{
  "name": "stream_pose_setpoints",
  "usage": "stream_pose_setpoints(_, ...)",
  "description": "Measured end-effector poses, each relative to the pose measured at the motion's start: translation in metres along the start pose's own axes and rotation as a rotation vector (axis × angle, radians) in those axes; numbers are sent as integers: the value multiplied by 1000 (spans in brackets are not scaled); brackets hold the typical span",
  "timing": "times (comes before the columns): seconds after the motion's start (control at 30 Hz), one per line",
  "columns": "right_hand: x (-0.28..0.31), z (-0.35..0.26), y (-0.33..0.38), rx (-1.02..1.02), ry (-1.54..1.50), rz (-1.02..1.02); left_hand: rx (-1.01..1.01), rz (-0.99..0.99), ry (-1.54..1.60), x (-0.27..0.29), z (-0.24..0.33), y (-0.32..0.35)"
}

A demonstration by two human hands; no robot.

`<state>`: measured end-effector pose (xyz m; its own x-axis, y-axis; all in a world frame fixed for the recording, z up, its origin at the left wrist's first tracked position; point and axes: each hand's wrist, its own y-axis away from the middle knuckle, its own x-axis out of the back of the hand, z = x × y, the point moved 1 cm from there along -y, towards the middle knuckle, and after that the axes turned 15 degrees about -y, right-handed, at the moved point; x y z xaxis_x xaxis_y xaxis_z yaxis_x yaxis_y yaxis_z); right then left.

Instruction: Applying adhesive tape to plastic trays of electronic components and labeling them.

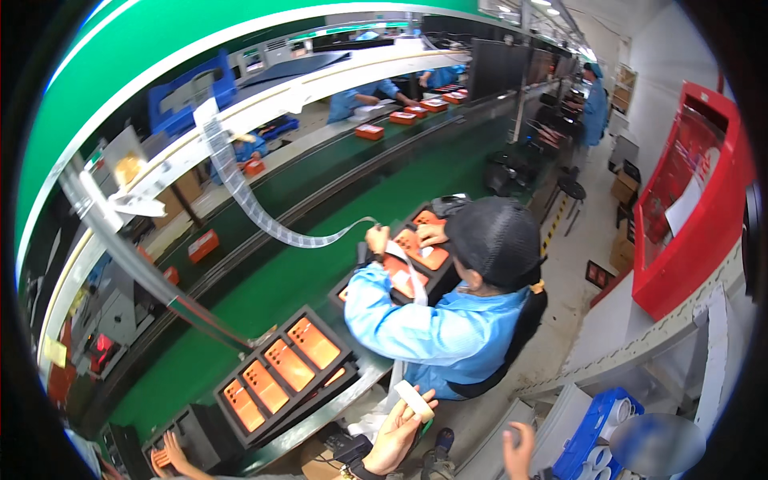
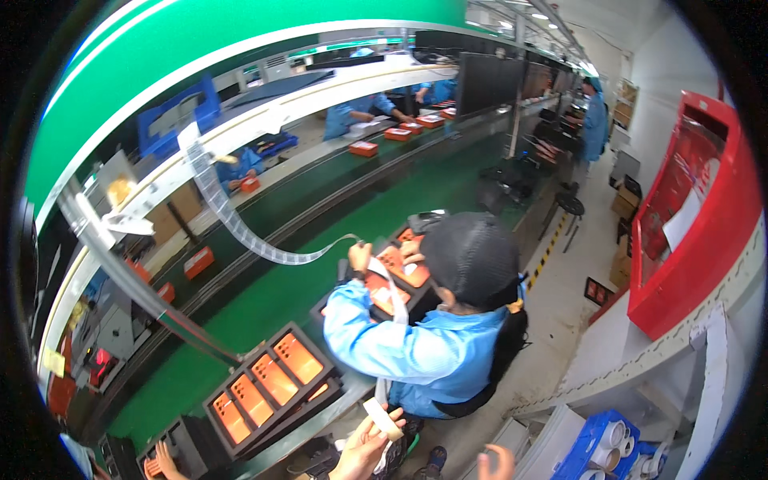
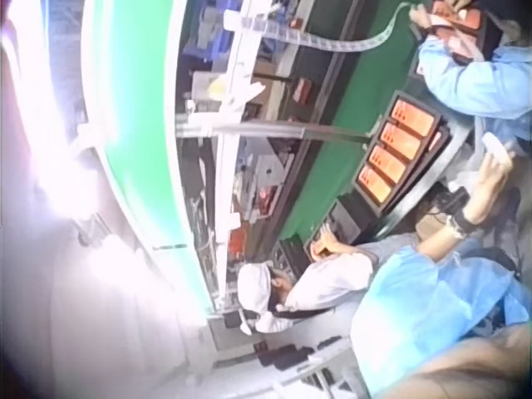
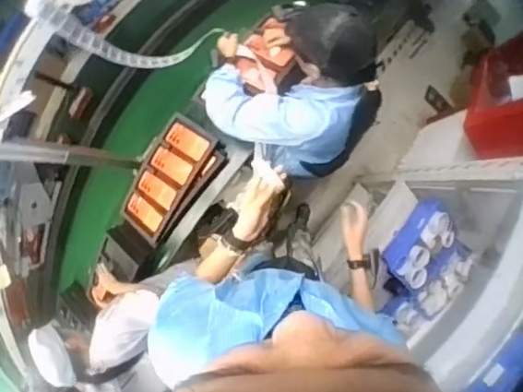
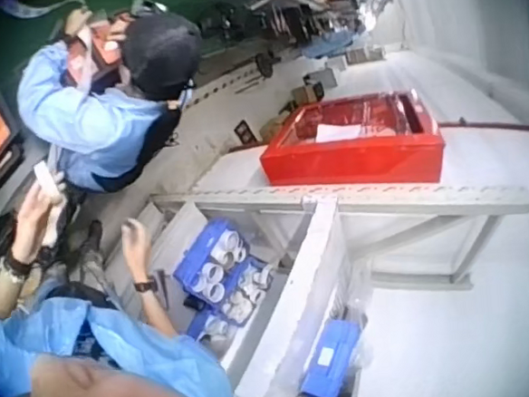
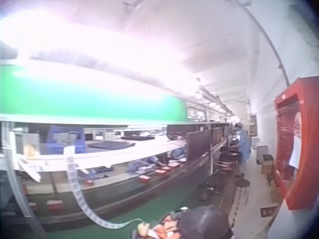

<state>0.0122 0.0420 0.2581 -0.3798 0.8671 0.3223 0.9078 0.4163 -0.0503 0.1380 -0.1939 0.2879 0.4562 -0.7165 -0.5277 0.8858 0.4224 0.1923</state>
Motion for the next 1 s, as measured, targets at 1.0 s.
stream_pose_setpoints(1.0, -109, -259, 49, 1056, -718, -1480, -891, 1416, -1301, -113, 130, 266)
